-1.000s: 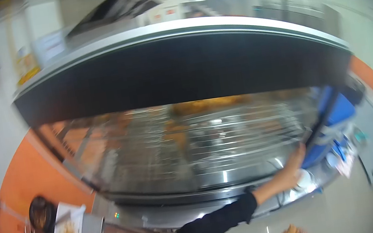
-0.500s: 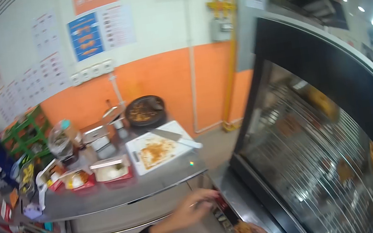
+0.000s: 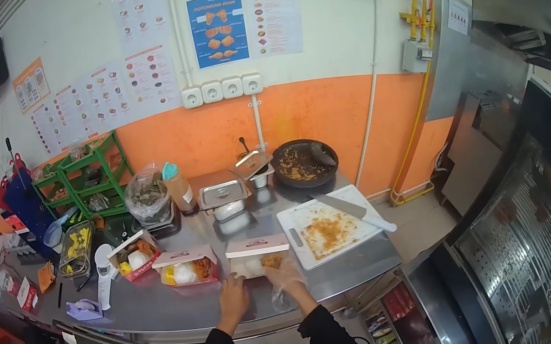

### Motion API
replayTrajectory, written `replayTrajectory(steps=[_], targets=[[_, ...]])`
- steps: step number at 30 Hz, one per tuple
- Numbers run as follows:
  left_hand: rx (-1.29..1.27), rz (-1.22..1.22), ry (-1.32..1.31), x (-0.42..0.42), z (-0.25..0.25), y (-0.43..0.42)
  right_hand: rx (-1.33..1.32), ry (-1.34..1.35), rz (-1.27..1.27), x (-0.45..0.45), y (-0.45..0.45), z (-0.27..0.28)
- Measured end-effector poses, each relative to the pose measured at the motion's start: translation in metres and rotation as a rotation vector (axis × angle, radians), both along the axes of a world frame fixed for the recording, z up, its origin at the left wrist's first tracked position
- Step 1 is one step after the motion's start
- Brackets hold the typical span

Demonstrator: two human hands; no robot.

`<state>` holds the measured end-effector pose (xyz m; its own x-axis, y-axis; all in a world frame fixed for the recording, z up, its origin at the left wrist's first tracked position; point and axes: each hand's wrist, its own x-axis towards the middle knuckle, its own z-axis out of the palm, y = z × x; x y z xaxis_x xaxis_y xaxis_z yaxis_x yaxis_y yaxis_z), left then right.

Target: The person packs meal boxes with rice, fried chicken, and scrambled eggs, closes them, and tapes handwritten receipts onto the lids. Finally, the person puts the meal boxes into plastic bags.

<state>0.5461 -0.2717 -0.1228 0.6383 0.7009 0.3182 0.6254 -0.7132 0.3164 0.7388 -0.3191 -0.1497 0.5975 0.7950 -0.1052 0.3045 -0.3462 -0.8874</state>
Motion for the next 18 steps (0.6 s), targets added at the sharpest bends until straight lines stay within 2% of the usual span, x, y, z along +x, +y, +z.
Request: replayTrajectory(steps=[2,4,5,7,9,11,12,13,15,16,18], targets=[[-0.061,-0.043,-0.074,-0.003,-0.004,0.006,-0.102,-0.192,-0.182,-0.007,0.015,0.002],[-0.119,-0.075,-0.119,-0.008,0.003,0.007,-0.363,-0.211,-0.336,-0.031,0.011,0.078],[-0.140,-0.095,-0.117,-0.010,0.002,0.010,-0.382,-0.240,-0.342,-0.032,0.017,0.076],[-0.181,-0.126,-0.117,-0.014,-0.001,0.014,-0.419,-0.303,-0.344,-0.031,0.029,0.071],[-0.198,-0.194,-0.145,-0.016,-0.008,0.019,-0.454,-0.446,-0.212,-0.040,0.024,0.073],[-0.244,-0.250,-0.172,-0.026,-0.012,0.024,-0.475,-0.551,-0.095,-0.059,0.018,0.092],[-0.285,-0.278,-0.191,-0.032,-0.010,0.021,-0.483,-0.591,-0.049,-0.076,0.007,0.119],[-0.326,-0.302,-0.216,-0.036,-0.003,0.016,-0.262,-0.508,-0.004,-0.087,-0.005,0.128],[-0.654,-0.412,-0.475,-0.056,0.033,-0.013,0.134,-0.252,0.068,-0.109,-0.021,0.112],[-0.616,-0.432,-0.498,-0.067,0.052,-0.026,0.309,-0.076,0.093,-0.125,-0.019,0.103],[-0.518,-0.454,-0.536,-0.084,0.085,-0.035,0.420,0.296,0.128,-0.158,-0.005,0.110]])
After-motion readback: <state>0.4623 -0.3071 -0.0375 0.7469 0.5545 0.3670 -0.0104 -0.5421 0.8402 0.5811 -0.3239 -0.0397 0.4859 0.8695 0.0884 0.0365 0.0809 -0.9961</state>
